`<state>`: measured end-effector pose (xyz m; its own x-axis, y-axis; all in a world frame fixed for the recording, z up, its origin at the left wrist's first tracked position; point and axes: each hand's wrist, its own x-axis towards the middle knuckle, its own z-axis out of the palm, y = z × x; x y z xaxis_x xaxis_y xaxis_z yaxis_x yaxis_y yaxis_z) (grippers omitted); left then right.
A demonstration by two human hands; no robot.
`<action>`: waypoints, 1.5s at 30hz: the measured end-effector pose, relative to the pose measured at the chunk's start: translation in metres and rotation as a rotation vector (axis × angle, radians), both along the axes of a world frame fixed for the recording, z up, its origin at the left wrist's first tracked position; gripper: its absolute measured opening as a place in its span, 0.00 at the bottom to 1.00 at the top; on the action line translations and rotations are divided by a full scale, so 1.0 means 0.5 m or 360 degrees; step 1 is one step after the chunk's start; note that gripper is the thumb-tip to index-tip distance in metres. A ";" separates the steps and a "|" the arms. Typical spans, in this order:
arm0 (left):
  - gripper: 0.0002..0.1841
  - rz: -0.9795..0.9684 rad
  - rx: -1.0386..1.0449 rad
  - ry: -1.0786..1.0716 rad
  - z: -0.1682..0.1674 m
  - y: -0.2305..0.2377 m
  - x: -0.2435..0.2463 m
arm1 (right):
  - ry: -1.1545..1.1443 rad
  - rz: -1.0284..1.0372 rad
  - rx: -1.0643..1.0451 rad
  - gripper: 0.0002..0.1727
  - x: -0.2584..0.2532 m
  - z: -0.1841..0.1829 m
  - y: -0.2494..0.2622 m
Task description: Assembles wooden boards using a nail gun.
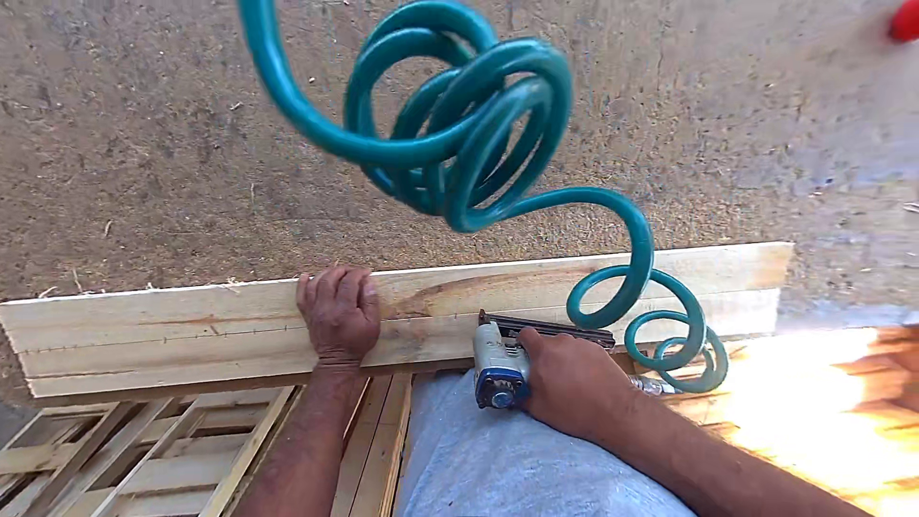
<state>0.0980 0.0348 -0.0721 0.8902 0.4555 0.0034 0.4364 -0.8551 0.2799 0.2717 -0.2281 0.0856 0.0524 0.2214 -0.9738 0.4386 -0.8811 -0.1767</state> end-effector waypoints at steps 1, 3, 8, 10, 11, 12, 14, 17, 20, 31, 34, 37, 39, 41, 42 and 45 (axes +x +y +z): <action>0.25 0.0001 0.0004 -0.0015 -0.002 0.000 -0.001 | -0.0001 -0.0004 -0.0006 0.28 0.008 0.002 -0.015; 0.25 0.0003 0.0014 -0.0036 -0.004 0.001 -0.002 | 0.0005 -0.0006 -0.0033 0.27 0.022 0.006 -0.045; 0.26 0.0012 0.0011 -0.0042 -0.003 0.000 -0.002 | 0.0001 -0.0046 -0.0063 0.28 0.051 0.007 -0.114; 0.26 0.0026 0.0029 -0.0043 -0.002 -0.001 -0.003 | -0.0023 -0.0058 -0.0043 0.28 0.058 0.003 -0.141; 0.26 0.0029 0.0031 -0.0046 -0.002 -0.001 -0.002 | -0.0035 -0.0069 -0.0031 0.29 0.061 -0.001 -0.154; 0.26 0.0032 0.0031 -0.0051 -0.003 0.000 -0.001 | -0.0041 -0.0076 -0.0030 0.30 0.065 -0.004 -0.167; 0.27 0.0039 0.0031 -0.0065 -0.005 0.000 -0.001 | -0.0054 -0.0077 -0.0034 0.29 0.077 -0.003 -0.191; 0.27 0.0052 0.0006 -0.0034 -0.003 0.000 -0.001 | -0.0082 -0.0066 -0.0025 0.29 0.099 0.000 -0.230; 0.29 0.0057 -0.0047 0.0044 0.005 0.000 0.005 | -0.0092 -0.0053 -0.0032 0.29 0.120 -0.003 -0.264; 0.33 0.0115 -0.0081 0.0101 0.003 -0.002 0.004 | -0.0039 -0.0114 -0.0094 0.32 0.192 -0.006 -0.381; 0.33 0.0128 -0.0083 0.0136 -0.009 0.006 -0.007 | -0.0079 -0.0105 -0.0082 0.29 0.209 -0.013 -0.427; 0.33 0.0109 -0.0044 0.0116 -0.025 0.017 -0.021 | -0.0123 -0.0139 -0.0027 0.28 0.224 -0.014 -0.474; 0.33 0.0123 -0.0048 0.0141 -0.021 0.015 -0.018 | -0.0092 -0.0126 -0.0093 0.26 0.247 -0.006 -0.490; 0.33 0.0152 -0.0067 0.0166 -0.008 0.005 -0.009 | -0.0079 -0.0074 -0.0134 0.27 0.266 -0.003 -0.509; 0.33 0.0169 -0.0079 0.0191 -0.002 0.001 -0.003 | -0.0076 -0.0061 -0.0143 0.29 0.273 -0.005 -0.522; 0.34 0.0218 -0.0112 0.0258 0.017 -0.016 0.015 | -0.0075 -0.0057 -0.0110 0.25 0.293 -0.006 -0.557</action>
